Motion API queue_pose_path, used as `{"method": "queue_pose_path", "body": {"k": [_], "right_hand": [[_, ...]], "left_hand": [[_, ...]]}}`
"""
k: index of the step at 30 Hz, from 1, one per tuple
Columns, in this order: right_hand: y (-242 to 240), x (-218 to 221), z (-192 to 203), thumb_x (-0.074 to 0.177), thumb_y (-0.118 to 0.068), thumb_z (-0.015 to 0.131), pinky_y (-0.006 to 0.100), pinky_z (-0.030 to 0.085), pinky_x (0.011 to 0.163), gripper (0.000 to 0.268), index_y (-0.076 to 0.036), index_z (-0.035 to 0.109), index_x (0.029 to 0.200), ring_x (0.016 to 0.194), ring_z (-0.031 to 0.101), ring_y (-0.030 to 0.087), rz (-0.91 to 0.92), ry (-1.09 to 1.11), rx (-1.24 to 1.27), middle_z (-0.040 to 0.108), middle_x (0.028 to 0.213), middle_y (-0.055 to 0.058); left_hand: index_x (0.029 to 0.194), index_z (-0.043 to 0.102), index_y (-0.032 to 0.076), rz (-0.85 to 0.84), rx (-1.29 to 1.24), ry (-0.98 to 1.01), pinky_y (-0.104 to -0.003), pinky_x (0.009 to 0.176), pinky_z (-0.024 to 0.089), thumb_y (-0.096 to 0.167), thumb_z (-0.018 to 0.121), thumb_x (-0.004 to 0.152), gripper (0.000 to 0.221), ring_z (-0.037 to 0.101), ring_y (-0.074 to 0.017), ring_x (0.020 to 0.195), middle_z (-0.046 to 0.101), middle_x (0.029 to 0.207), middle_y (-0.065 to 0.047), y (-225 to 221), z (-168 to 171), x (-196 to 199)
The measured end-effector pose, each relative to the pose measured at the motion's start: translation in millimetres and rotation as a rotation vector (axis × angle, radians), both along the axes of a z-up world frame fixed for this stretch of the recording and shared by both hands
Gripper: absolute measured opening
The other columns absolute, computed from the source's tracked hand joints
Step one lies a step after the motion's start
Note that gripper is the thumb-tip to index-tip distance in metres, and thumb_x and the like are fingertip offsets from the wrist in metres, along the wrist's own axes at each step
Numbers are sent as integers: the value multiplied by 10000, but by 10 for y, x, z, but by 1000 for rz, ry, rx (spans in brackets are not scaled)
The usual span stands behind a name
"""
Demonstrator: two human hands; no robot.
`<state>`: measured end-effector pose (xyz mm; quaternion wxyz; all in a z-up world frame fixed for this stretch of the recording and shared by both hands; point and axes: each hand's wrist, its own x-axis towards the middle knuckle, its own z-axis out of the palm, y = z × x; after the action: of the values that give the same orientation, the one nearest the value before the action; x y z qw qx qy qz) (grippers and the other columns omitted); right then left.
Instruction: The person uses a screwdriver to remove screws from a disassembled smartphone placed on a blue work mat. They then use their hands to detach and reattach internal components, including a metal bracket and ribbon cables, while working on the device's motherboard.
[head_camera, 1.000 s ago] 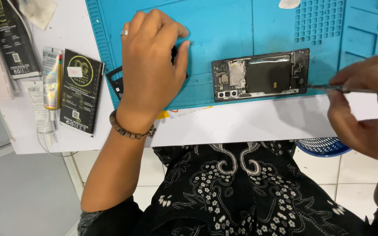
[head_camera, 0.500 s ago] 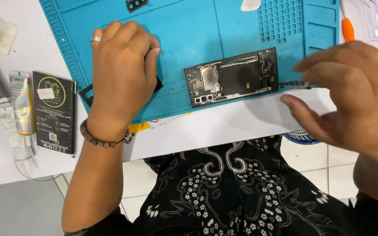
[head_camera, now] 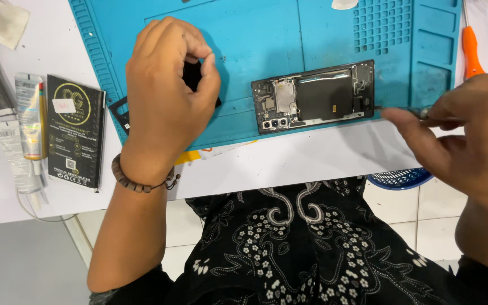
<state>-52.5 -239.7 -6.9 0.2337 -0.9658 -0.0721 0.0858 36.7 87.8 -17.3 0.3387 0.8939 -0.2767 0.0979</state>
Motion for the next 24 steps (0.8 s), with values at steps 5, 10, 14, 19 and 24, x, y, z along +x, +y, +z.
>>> {"method": "queue_pose_path", "body": {"k": [5,10,14,19,24], "right_hand": [[-28,-61,-40,901,89,718,439,482,795,220,113,501,870,897,610,379,272,-252,173,647,973,274],[-35,-88,30,990,-14,810,421,461,821,357,130,484,967,909,543,359,205,-228,45,544,979,271],[-125,-156,-110,1034,96,735,423,443,794,288,165,480,921,891,605,401,222,-284,83,616,939,323],[-197,-220,-171,1035,5,761,370,392,781,382,150,408,1062,837,499,337,113,-177,84,482,937,276],[-177,-221,-180,1176,110,641,438,471,1006,138,184,570,1084,1050,594,376,56,-114,16,612,1121,305]], "left_hand": [[899,497,25,12,-200,113,-377,813,427,-54,567,871,109,562,-239,803,575,843,-94,-58,135,-145],[1037,533,35,22,-343,291,-310,806,504,-32,600,915,155,593,-188,860,626,919,-76,-69,153,-291],[1056,538,54,36,-429,370,-296,815,491,-8,634,932,168,609,-162,846,658,915,-60,-65,150,-356],[1074,527,66,-1,-472,327,-316,812,502,49,590,976,118,602,-188,868,636,942,-61,-10,27,-349],[1042,551,54,33,-205,62,-412,758,350,-26,522,957,120,528,-274,876,591,865,-42,21,-131,-261]]}}
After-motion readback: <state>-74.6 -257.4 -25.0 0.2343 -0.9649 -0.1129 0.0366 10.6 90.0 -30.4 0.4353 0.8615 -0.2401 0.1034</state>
